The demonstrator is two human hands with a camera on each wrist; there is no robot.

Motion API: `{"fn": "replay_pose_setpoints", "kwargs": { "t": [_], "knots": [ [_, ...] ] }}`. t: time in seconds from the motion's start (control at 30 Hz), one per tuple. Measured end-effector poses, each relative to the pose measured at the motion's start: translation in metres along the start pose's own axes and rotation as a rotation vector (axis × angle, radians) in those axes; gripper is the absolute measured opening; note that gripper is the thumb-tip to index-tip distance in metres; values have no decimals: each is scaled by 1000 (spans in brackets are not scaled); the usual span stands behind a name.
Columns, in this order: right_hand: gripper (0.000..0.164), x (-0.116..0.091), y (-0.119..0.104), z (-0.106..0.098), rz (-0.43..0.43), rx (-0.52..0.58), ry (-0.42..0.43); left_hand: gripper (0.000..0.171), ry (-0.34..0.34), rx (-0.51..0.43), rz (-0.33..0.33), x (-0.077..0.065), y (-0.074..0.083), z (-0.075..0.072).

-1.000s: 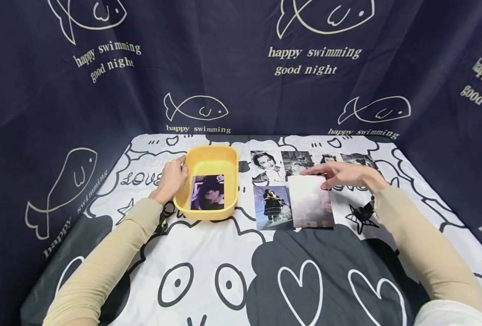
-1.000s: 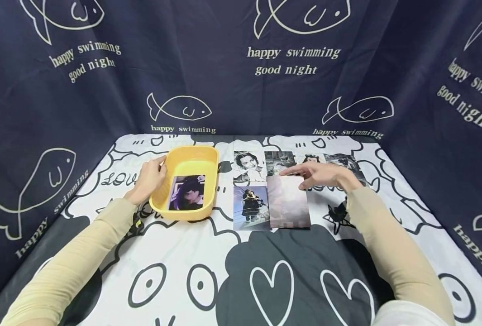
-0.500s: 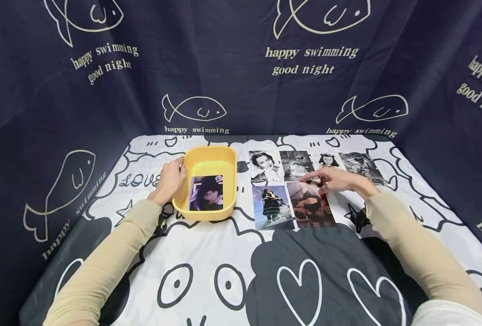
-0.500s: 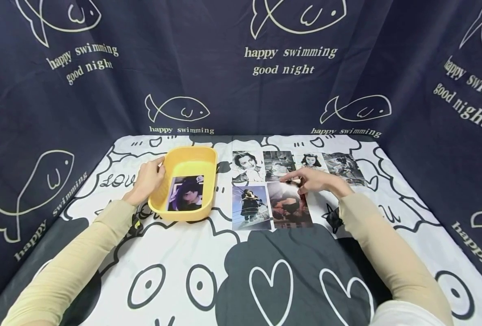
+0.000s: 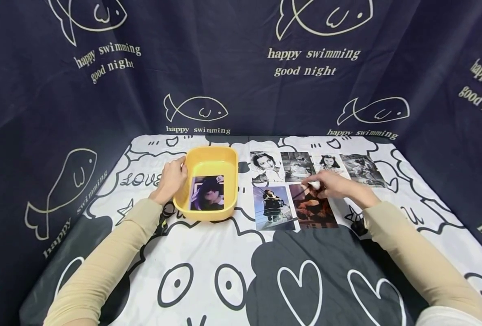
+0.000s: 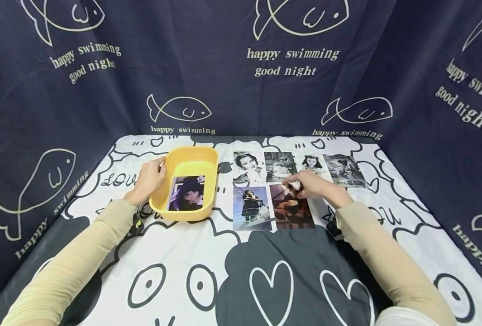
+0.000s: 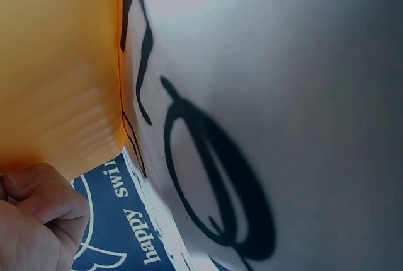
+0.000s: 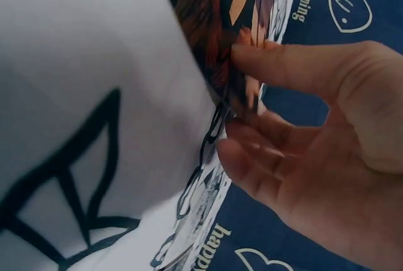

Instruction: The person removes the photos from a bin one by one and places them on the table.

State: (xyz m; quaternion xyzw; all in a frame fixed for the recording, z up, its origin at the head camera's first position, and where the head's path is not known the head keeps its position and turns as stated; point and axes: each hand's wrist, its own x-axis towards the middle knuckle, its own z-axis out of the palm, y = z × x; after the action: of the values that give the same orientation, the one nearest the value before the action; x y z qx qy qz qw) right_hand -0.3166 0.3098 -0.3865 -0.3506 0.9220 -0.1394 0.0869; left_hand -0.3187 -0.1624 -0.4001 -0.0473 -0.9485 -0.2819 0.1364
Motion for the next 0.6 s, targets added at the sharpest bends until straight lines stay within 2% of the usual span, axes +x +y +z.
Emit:
{"fn": "replay_pose_setpoints", "kwargs": {
  "t": [0.07,0.2,0.37,0.43,0.6],
  "knots": [
    [58,-1,-2,0,-1,-85,28,44,-4,-1,-1,0,0,1],
    [52,0,-6,-1,24,-171,46,45,-11,-13,-6,1,-1,3],
    [40,8,-10,-2,16,-167,72,45,-12,-13,-6,1,-1,3],
    [39,17,-15,-4,11,-82,78,45,-13,-12,-3,0,-2,2],
    [49,49,-32,-11,6,290,72,45,-8,-8,4,1,-1,2]
  ]
}}
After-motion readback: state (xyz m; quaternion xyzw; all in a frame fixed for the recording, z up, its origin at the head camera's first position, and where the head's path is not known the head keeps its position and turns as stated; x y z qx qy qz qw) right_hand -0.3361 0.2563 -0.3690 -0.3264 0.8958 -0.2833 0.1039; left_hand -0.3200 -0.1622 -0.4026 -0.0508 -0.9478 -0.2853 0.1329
